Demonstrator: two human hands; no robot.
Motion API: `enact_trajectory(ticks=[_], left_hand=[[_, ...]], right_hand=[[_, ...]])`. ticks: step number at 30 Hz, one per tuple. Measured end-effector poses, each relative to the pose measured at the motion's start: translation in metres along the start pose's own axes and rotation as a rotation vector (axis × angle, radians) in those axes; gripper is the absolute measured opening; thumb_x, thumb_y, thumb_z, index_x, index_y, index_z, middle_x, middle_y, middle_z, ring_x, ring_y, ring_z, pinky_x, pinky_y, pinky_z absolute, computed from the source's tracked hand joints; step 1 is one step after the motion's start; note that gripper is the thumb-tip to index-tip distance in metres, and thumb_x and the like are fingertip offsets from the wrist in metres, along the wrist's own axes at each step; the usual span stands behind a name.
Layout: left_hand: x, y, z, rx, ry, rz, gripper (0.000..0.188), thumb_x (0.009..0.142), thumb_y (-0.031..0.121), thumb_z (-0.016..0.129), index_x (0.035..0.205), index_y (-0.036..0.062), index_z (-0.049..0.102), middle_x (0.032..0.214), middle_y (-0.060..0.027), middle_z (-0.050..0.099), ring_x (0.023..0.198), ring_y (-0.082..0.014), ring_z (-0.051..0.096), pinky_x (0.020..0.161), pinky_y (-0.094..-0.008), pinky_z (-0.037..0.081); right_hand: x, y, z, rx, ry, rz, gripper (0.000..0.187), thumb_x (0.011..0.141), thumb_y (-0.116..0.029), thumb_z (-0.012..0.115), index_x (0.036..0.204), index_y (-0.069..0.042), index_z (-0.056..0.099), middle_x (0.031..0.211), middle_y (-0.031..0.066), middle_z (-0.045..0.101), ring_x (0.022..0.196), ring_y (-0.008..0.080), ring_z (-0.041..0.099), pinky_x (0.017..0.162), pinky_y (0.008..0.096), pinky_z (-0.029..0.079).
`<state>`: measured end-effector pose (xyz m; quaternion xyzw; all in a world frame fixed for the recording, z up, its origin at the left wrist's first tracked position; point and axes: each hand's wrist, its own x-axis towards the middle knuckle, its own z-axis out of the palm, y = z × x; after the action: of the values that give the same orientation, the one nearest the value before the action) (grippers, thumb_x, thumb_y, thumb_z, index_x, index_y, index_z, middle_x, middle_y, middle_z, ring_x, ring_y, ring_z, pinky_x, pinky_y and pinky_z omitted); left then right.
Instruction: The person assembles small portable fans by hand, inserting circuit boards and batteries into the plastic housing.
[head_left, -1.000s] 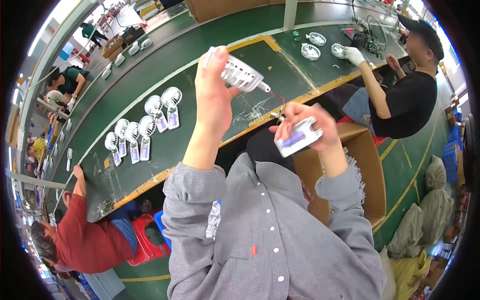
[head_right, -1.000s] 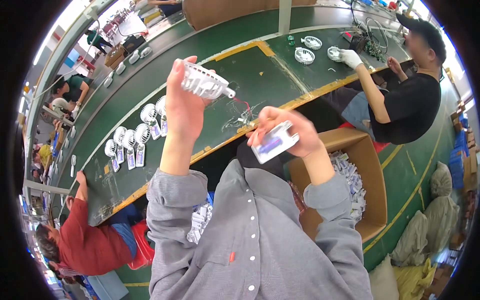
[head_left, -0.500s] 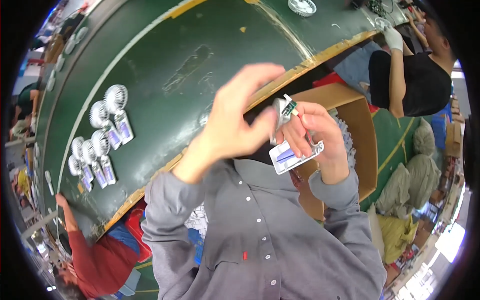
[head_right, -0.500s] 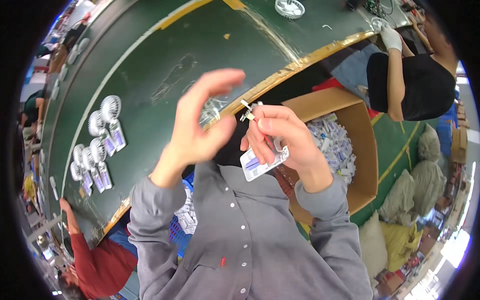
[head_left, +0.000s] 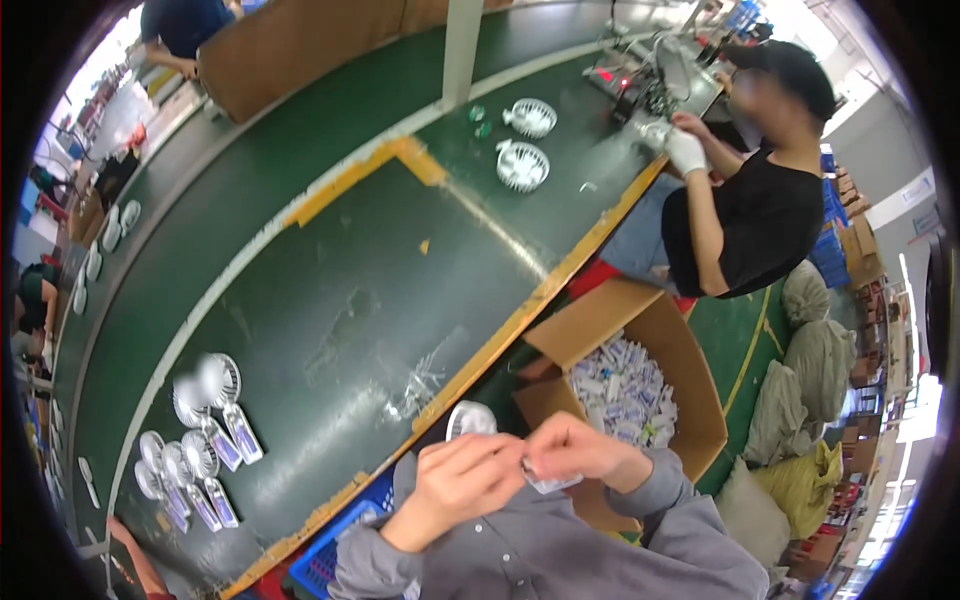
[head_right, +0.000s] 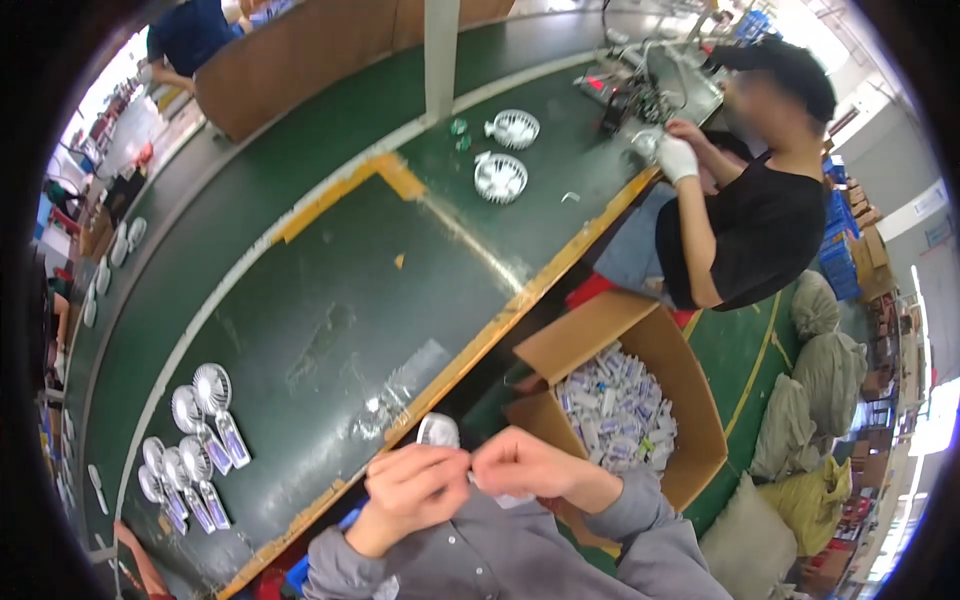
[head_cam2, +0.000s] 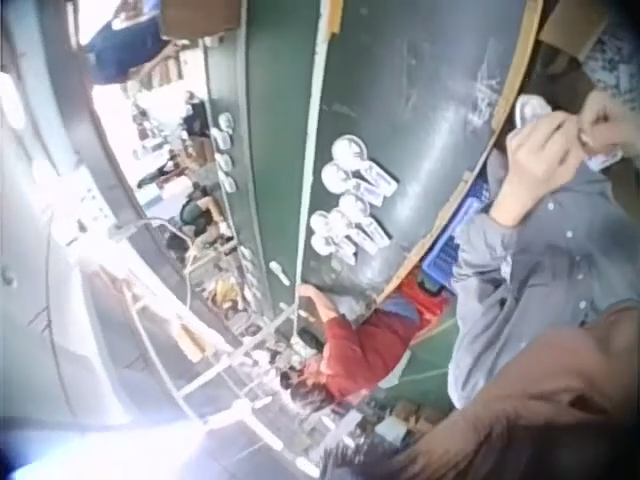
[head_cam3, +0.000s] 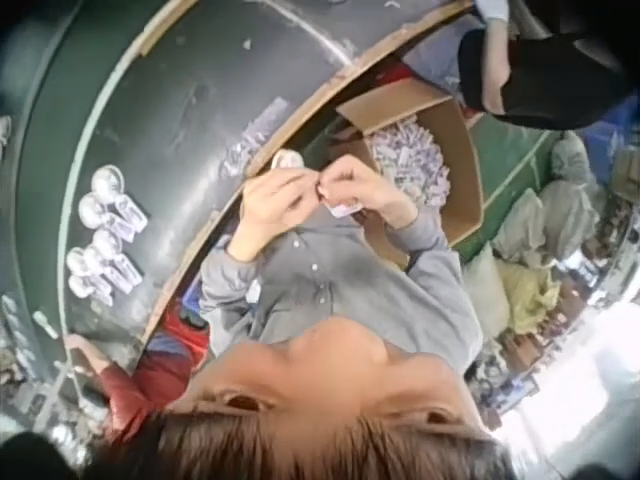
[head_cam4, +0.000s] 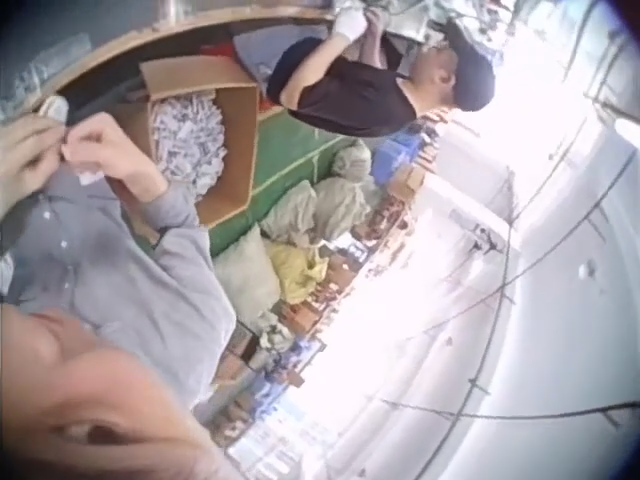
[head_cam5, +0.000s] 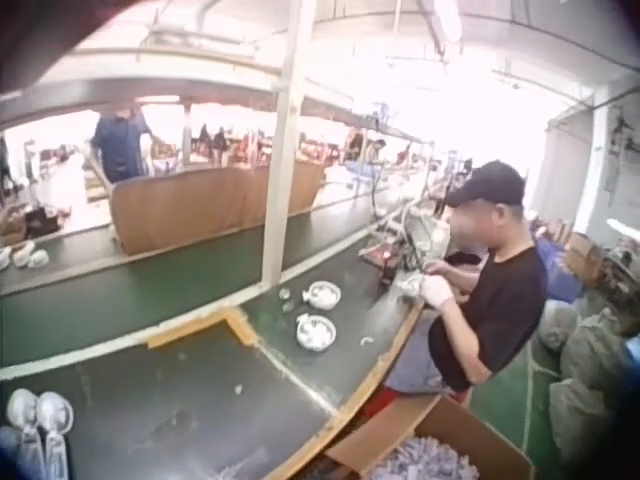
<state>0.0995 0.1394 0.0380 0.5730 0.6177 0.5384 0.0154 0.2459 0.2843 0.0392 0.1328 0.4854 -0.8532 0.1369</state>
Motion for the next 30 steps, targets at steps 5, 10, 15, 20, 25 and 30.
enact_trajectory(ticks=[5,10,15,20,25,30], left_hand=[[-0.009,-0.01,-0.051,-0.538,0.51,-0.482,0.01,0.08,-0.005,0.059,0.089,-0.0018,0.061,0.086,-0.0158,0.063,0.068,-0.0219,0.065,0.062,-0.0325,0.054],[-0.009,0.011,-0.044,-0.562,0.162,-0.255,0.018,0.074,-0.009,0.068,0.09,-0.0021,0.071,0.085,-0.0158,0.07,0.073,-0.0206,0.068,0.068,-0.0293,0.054],[-0.005,0.035,-0.012,-0.954,0.05,-0.335,0.016,0.077,-0.009,0.065,0.092,-0.0037,0.069,0.088,-0.0173,0.068,0.077,-0.0227,0.067,0.068,-0.0317,0.055],[0.0,0.056,-0.005,-1.264,0.274,-0.391,0.013,0.085,0.004,0.062,0.097,-0.0012,0.061,0.088,-0.0163,0.063,0.064,-0.0207,0.062,0.053,-0.0294,0.051],[-0.002,0.068,-0.024,-1.075,0.509,-0.484,0.017,0.086,0.007,0.062,0.102,0.0006,0.059,0.09,-0.013,0.061,0.061,-0.0167,0.057,0.054,-0.0266,0.048],[0.022,0.042,-0.025,-0.64,0.402,-0.574,0.02,0.088,0.011,0.064,0.104,0.0003,0.061,0.1,-0.0083,0.062,0.082,-0.0129,0.059,0.061,-0.0264,0.05]], right_hand=[[-0.069,0.023,-0.025,0.009,0.012,-0.217,0.032,0.089,-0.023,0.061,0.07,0.002,0.062,0.058,0.0036,0.051,0.053,0.0094,0.047,0.051,0.0248,0.036],[-0.136,0.173,-0.171,-1.342,1.006,0.569,0.043,0.084,-0.039,0.063,0.094,0.003,0.066,0.093,0.0155,0.07,0.082,0.0276,0.065,0.081,0.0382,0.051],[-0.062,0.116,-0.066,-0.349,0.522,-0.281,0.07,0.093,-0.041,0.058,0.144,0.0,0.033,0.14,0.0163,0.045,0.131,0.0262,0.041,0.109,0.0414,0.032],[0.009,0.081,0.023,0.467,-0.209,-0.536,0.057,0.096,-0.038,0.052,0.137,0.0,0.04,0.128,0.0139,0.056,0.119,0.0234,0.055,0.104,0.0369,0.041],[0.019,0.07,0.048,0.523,-0.127,-0.341,0.032,0.101,-0.024,0.044,0.124,-0.002,0.048,0.108,0.0189,0.064,0.094,0.0257,0.067,0.08,0.0374,0.055],[0.029,0.077,0.034,0.635,-0.252,-0.071,0.031,0.095,-0.023,0.049,0.107,0.002,0.063,0.095,0.0248,0.067,0.078,0.0291,0.069,0.065,0.0373,0.057]])
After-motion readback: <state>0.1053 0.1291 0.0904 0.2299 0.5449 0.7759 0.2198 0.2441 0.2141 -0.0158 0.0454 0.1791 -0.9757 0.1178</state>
